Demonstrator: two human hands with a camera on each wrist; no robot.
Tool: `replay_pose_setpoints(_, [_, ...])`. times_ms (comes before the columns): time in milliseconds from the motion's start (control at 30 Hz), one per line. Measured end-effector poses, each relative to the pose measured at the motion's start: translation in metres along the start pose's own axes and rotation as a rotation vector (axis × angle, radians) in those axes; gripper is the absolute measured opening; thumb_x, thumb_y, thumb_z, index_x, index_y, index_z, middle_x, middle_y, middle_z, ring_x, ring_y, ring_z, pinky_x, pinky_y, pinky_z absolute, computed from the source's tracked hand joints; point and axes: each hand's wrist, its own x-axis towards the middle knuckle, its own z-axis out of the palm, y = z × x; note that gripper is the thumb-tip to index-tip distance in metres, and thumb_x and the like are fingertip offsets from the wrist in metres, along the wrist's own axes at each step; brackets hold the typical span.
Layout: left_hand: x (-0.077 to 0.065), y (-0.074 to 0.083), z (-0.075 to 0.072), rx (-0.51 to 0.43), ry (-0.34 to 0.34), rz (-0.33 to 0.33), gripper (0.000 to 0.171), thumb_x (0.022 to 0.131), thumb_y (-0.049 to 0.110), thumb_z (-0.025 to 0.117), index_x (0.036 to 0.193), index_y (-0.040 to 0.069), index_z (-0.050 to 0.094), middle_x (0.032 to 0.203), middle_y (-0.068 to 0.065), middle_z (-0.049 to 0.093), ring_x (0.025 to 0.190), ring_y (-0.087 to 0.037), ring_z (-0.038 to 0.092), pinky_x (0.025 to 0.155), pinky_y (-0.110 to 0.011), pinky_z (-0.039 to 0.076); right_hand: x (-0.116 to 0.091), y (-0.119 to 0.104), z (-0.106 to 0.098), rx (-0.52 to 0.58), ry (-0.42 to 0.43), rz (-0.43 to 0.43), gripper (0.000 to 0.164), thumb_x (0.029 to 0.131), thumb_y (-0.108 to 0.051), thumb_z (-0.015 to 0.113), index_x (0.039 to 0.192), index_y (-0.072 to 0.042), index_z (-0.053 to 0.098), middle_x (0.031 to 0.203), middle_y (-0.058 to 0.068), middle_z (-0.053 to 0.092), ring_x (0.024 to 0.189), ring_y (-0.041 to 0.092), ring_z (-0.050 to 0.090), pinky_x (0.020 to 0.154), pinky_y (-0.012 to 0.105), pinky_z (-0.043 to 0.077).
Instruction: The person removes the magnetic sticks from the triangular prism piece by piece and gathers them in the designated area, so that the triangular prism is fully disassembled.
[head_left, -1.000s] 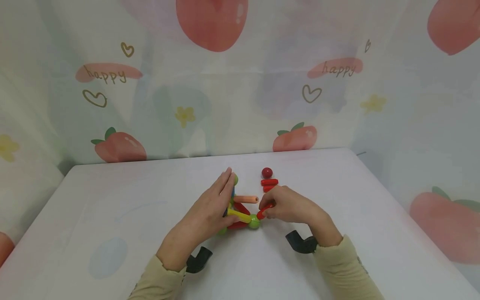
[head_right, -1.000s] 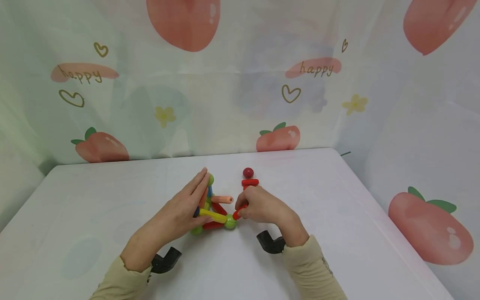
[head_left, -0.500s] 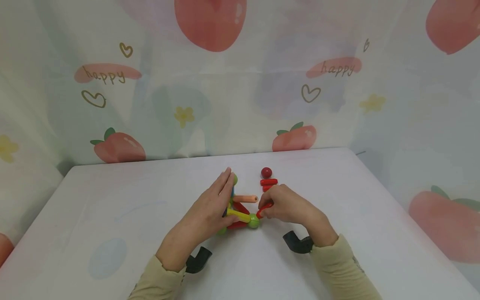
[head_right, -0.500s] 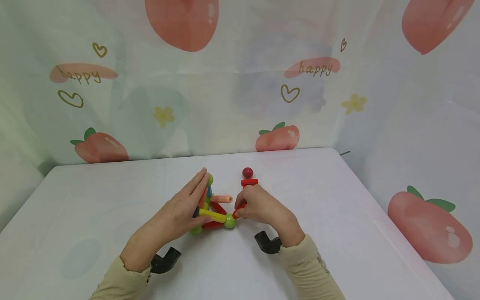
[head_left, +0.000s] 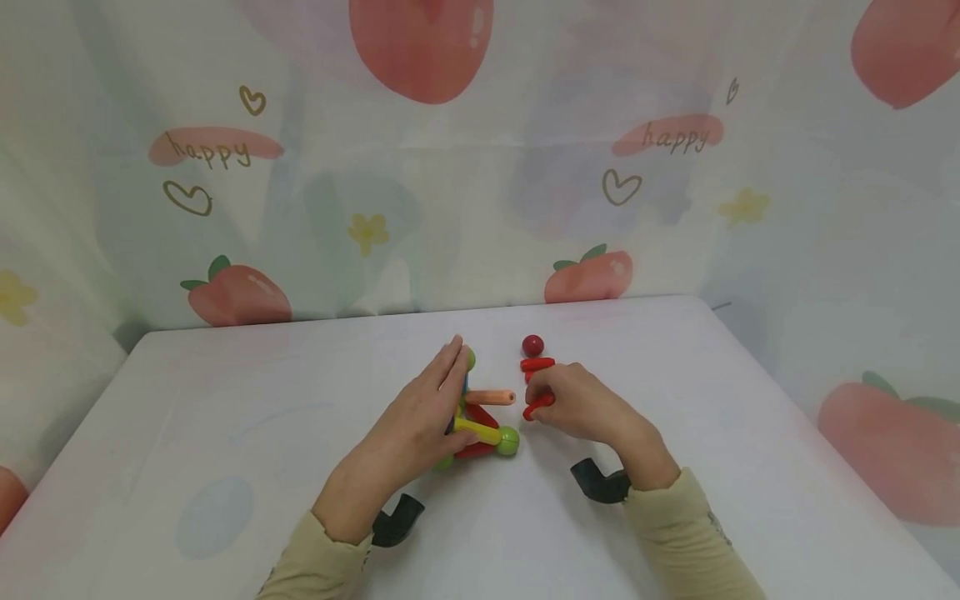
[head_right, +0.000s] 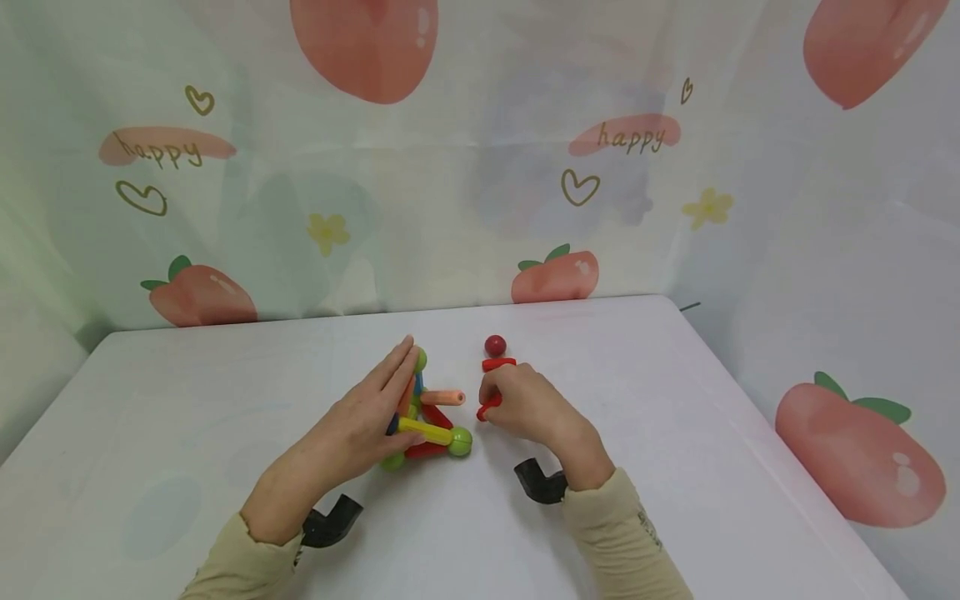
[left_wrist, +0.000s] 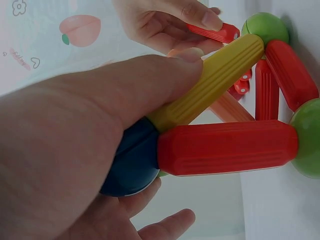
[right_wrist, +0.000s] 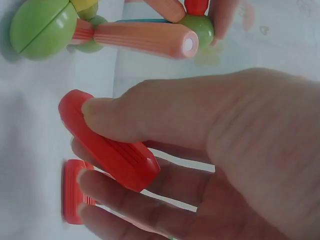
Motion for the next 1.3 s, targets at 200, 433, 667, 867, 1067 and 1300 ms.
replay_pose_setpoints(200, [0.0,0.0,0.0,0.001,0.008,0.004,0.103,0.079,0.031,0.084,0.156,0.001,0.023,0.165,-0.013,0.022,0.151,-0.027,0.028,0.112,-0.037,0.041,-0.001,0.002,-0.005,0.022,0.037,0.051,0.013,0.085,-0.006,0.075,0.097,-0.008,0.071,0.094,0.005,0.069,0.087,0.019,0.059,0.074,0.031,0.058])
replay_pose_setpoints(433, [-0.001,0.0,0.0,0.022,0.019,0.026,0.102,0.079,0.033,0.084,0.155,-0.001,0.025,0.164,-0.015,0.023,0.15,-0.028,0.03,0.112,-0.036,0.041,-0.002,0.009,-0.008,0.041,0.105,0.023,0.011,0.086,-0.005,0.075,0.093,-0.008,0.067,0.092,0.005,0.069,0.085,0.019,0.061,0.076,0.033,0.058])
replay_pose_setpoints(667, [0.0,0.001,0.0,0.018,-0.004,-0.004,0.104,0.079,0.033,0.084,0.157,0.002,0.022,0.165,-0.013,0.02,0.151,-0.027,0.027,0.112,-0.037,0.041,0.0,0.017,-0.009,0.038,0.156,0.013,0.018,0.087,-0.003,0.072,0.104,-0.005,0.069,0.1,0.01,0.071,0.09,0.023,0.064,0.081,0.038,0.058])
replay_pose_setpoints(867, [0.001,0.0,0.001,0.016,0.003,0.004,0.103,0.08,0.033,0.083,0.156,0.001,0.022,0.165,-0.013,0.021,0.151,-0.027,0.028,0.112,-0.036,0.041,0.002,0.021,-0.009,0.022,0.179,-0.008,0.024,0.087,0.001,0.071,0.111,-0.001,0.07,0.103,0.012,0.071,0.093,0.026,0.064,0.085,0.042,0.057])
replay_pose_setpoints(1067, [0.0,0.0,0.0,0.015,0.0,-0.005,0.103,0.08,0.033,0.083,0.157,0.002,0.022,0.165,-0.013,0.02,0.151,-0.028,0.027,0.112,-0.037,0.041,0.006,0.025,-0.004,-0.006,0.195,-0.024,0.023,0.085,0.003,0.071,0.107,-0.002,0.073,0.102,0.011,0.07,0.094,0.026,0.062,0.088,0.044,0.056])
replay_pose_setpoints(1300, [0.0,0.001,0.0,0.013,0.01,0.014,0.102,0.079,0.032,0.084,0.156,0.001,0.023,0.164,-0.013,0.022,0.151,-0.028,0.028,0.111,-0.037,0.042,0.013,0.028,0.006,-0.026,0.157,0.007,0.019,0.085,0.003,0.072,0.103,-0.005,0.073,0.1,0.009,0.068,0.098,0.026,0.061,0.089,0.042,0.057])
